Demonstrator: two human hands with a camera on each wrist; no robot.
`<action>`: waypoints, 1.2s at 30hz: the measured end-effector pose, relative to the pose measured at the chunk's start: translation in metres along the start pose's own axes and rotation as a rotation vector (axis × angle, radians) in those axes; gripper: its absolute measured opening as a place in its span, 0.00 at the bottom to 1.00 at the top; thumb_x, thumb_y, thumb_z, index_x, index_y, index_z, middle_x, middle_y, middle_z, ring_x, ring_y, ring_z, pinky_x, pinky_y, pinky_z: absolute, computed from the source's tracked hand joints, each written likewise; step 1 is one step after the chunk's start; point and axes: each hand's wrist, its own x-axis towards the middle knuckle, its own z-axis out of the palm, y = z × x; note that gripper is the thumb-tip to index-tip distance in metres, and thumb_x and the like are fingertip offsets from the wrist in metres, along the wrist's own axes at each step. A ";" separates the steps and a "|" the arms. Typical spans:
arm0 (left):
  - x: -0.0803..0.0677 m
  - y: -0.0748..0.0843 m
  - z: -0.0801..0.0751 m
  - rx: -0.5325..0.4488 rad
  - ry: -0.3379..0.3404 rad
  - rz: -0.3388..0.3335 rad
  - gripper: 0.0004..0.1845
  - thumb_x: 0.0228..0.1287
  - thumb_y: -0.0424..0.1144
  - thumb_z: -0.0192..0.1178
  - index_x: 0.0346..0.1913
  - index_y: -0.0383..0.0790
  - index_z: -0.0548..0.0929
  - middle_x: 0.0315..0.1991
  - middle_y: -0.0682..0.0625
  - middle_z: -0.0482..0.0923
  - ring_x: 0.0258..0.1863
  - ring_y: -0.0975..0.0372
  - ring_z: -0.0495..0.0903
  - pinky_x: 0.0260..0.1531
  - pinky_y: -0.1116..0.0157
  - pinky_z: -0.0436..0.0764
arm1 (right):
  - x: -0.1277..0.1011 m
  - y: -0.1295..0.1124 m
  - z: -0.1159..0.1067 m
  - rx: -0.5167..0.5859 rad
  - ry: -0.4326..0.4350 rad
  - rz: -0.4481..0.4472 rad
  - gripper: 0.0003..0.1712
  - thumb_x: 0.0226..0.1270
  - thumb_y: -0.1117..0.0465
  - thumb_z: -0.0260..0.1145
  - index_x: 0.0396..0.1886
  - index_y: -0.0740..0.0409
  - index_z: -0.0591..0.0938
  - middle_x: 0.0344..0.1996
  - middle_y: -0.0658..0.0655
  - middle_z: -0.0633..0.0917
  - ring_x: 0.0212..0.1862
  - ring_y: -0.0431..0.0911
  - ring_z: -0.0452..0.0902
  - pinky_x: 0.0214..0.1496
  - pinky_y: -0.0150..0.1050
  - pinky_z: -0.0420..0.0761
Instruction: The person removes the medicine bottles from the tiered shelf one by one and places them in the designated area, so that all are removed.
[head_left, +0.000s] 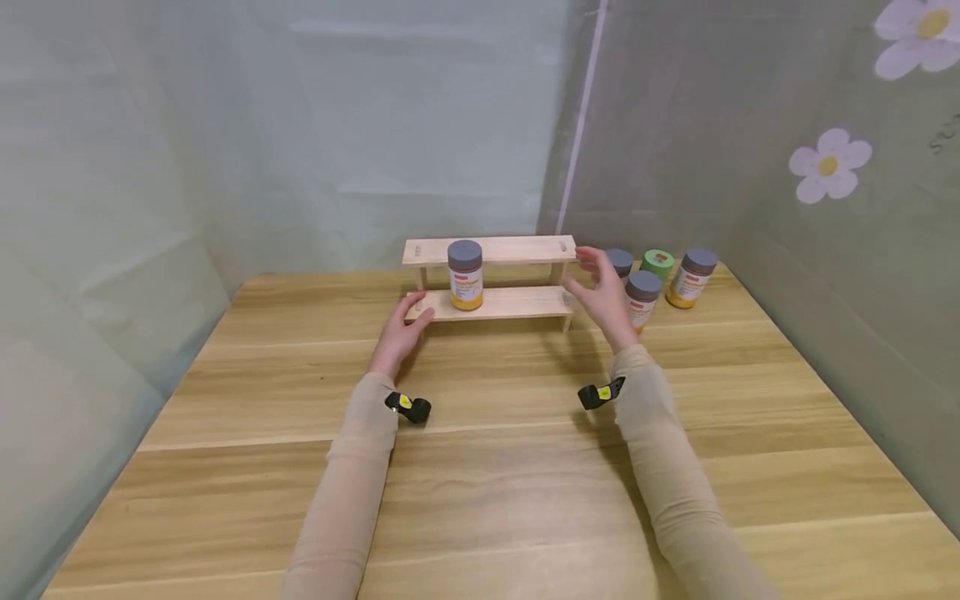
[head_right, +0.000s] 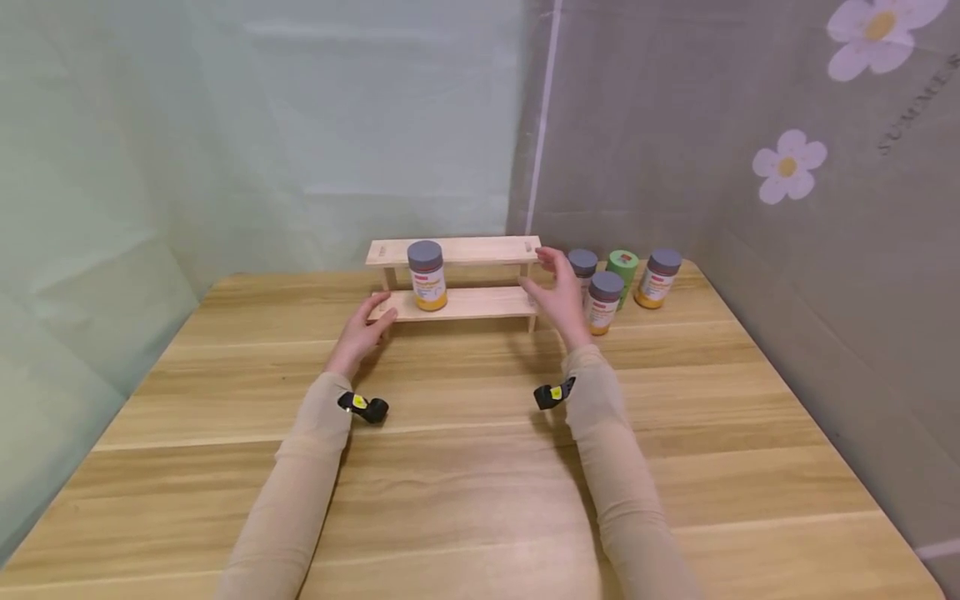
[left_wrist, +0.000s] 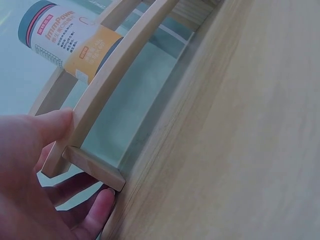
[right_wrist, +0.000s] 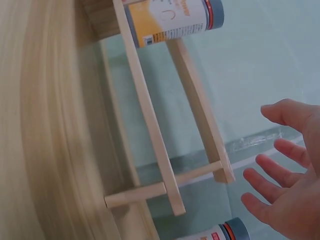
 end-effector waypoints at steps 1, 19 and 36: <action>0.000 0.001 0.000 0.002 0.000 -0.001 0.29 0.73 0.50 0.52 0.73 0.53 0.61 0.78 0.47 0.49 0.78 0.50 0.47 0.77 0.47 0.47 | 0.000 -0.001 0.001 0.004 -0.001 -0.003 0.33 0.65 0.59 0.67 0.67 0.57 0.67 0.66 0.60 0.72 0.68 0.56 0.66 0.74 0.51 0.61; -0.002 0.004 0.000 0.015 0.005 -0.011 0.29 0.72 0.51 0.52 0.73 0.53 0.62 0.78 0.47 0.50 0.78 0.51 0.48 0.77 0.48 0.48 | 0.010 -0.016 0.039 0.135 -0.012 -0.035 0.31 0.61 0.68 0.67 0.63 0.64 0.69 0.64 0.66 0.73 0.67 0.61 0.67 0.72 0.56 0.63; -0.001 0.002 0.000 0.002 0.019 0.010 0.29 0.71 0.50 0.54 0.72 0.50 0.64 0.77 0.46 0.53 0.77 0.51 0.50 0.77 0.49 0.49 | 0.003 -0.037 0.081 0.174 -0.174 -0.008 0.36 0.63 0.63 0.69 0.68 0.56 0.65 0.67 0.62 0.70 0.69 0.58 0.66 0.71 0.54 0.66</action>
